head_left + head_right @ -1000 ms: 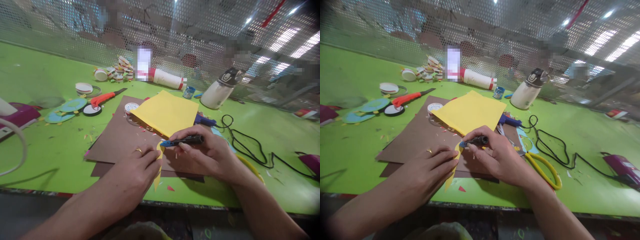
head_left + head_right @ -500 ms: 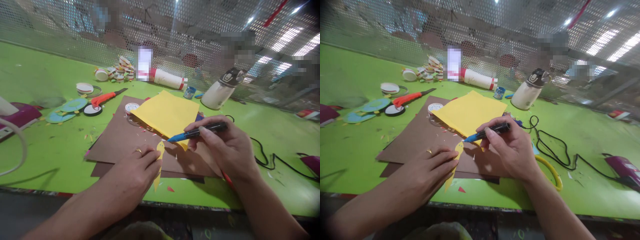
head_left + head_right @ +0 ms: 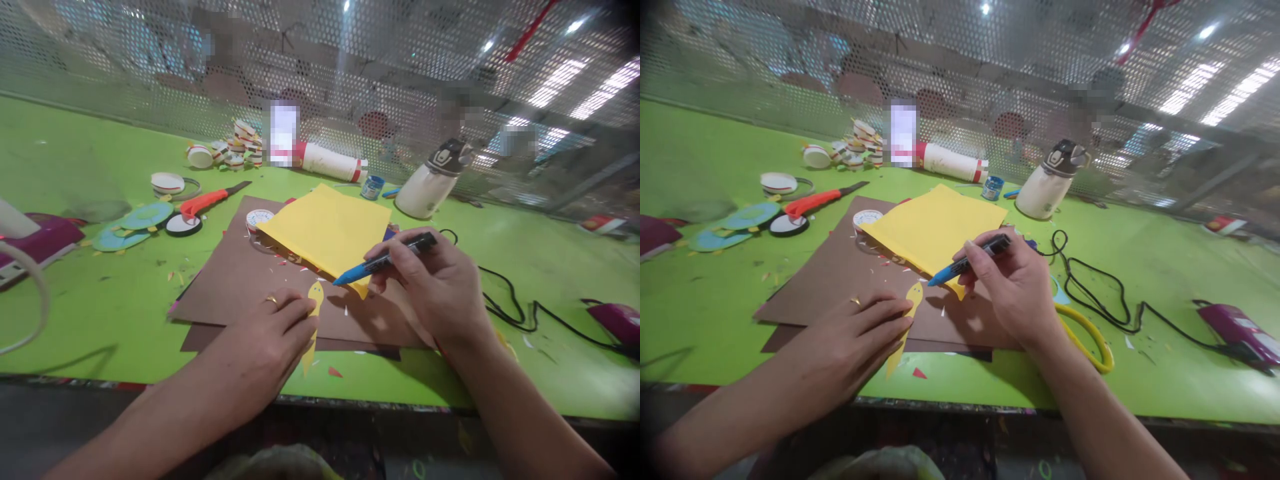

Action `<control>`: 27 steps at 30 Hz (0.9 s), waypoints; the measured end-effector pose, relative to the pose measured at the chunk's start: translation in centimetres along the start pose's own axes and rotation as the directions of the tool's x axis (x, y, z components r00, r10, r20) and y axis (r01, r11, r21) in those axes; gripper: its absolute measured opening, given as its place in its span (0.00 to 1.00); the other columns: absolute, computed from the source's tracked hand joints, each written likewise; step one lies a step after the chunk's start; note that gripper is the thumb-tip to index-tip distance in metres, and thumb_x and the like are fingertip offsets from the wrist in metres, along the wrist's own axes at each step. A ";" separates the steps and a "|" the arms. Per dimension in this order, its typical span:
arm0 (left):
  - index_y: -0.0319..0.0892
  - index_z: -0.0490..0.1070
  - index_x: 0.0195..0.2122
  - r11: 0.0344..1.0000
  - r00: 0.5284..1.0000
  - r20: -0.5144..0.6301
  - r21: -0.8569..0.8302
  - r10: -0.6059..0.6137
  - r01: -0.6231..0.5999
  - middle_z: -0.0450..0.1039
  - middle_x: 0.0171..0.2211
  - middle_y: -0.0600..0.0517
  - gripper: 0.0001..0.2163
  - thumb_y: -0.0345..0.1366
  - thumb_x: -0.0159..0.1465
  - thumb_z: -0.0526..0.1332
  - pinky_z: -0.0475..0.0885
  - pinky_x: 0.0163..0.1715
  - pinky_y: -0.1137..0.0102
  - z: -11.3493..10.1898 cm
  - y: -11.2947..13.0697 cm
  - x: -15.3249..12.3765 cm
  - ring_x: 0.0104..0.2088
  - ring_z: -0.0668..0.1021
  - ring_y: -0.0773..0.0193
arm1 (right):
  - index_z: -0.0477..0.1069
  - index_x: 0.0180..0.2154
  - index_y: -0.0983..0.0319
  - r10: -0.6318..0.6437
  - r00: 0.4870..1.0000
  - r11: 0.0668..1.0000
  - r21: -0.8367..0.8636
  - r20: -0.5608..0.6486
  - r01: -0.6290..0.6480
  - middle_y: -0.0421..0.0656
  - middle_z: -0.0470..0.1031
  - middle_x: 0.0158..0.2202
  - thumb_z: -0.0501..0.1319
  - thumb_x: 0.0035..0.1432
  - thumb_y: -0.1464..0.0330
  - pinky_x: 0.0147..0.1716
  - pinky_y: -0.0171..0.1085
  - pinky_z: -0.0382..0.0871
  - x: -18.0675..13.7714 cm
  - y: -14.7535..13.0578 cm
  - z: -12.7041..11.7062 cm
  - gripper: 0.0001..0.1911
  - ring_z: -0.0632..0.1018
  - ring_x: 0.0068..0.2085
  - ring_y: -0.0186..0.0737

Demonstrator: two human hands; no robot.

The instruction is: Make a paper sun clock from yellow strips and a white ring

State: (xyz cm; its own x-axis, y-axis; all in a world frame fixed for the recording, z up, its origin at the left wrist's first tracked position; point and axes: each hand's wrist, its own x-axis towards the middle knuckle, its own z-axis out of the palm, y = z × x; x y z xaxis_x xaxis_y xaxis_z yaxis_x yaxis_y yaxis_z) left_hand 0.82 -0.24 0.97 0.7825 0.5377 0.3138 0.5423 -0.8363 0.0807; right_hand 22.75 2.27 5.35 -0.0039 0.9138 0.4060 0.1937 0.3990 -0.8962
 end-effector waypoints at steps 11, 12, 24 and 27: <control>0.37 0.68 0.46 1.000 0.999 -0.045 -0.022 0.005 -0.006 0.68 0.47 0.45 0.11 0.28 0.65 0.51 0.64 0.43 0.61 0.3 -0.3 -0.1 0.47 0.67 0.55 | 0.67 0.35 0.61 0.027 0.993 1.000 -0.008 0.118 -0.026 0.43 0.75 0.35 0.58 0.60 0.65 0.30 0.39 0.73 0.1 0.5 -0.1 0.06 0.76 0.29 0.35; 0.37 0.68 0.46 1.000 0.999 -0.048 -0.023 0.003 -0.004 0.68 0.47 0.45 0.11 0.29 0.65 0.51 0.64 0.43 0.61 0.3 -0.3 0.0 0.46 0.67 0.55 | 0.67 0.35 0.62 0.030 0.991 1.000 -0.011 0.132 -0.028 0.44 0.75 0.35 0.58 0.60 0.65 0.30 0.39 0.73 0.1 0.5 0.0 0.06 0.76 0.29 0.36; 0.36 0.69 0.45 1.000 0.998 -0.059 -0.018 0.017 -0.018 0.69 0.46 0.44 0.10 0.30 0.66 0.50 0.64 0.44 0.61 0.2 -0.3 0.0 0.46 0.67 0.55 | 0.67 0.36 0.64 0.050 0.979 0.988 -0.153 0.196 -0.020 0.46 0.75 0.33 0.58 0.59 0.64 0.30 0.40 0.72 -0.1 0.4 0.5 0.09 0.76 0.28 0.37; 0.36 0.69 0.44 1.000 0.998 -0.059 -0.008 0.023 -0.023 0.69 0.46 0.44 0.09 0.28 0.65 0.52 0.64 0.44 0.61 0.2 -0.3 0.0 0.46 0.67 0.55 | 0.68 0.36 0.65 0.040 0.981 0.980 -0.201 0.191 -0.001 0.46 0.75 0.32 0.58 0.59 0.65 0.31 0.39 0.71 0.0 0.3 0.7 0.08 0.76 0.29 0.38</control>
State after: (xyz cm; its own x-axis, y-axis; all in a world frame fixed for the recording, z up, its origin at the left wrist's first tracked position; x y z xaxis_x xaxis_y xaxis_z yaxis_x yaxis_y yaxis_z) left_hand 0.72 0.06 0.73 0.7752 0.5114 0.3709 0.5215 -0.8494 0.0810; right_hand 22.15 2.49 4.97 -0.1838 0.9266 0.3281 0.3869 0.3750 -0.8424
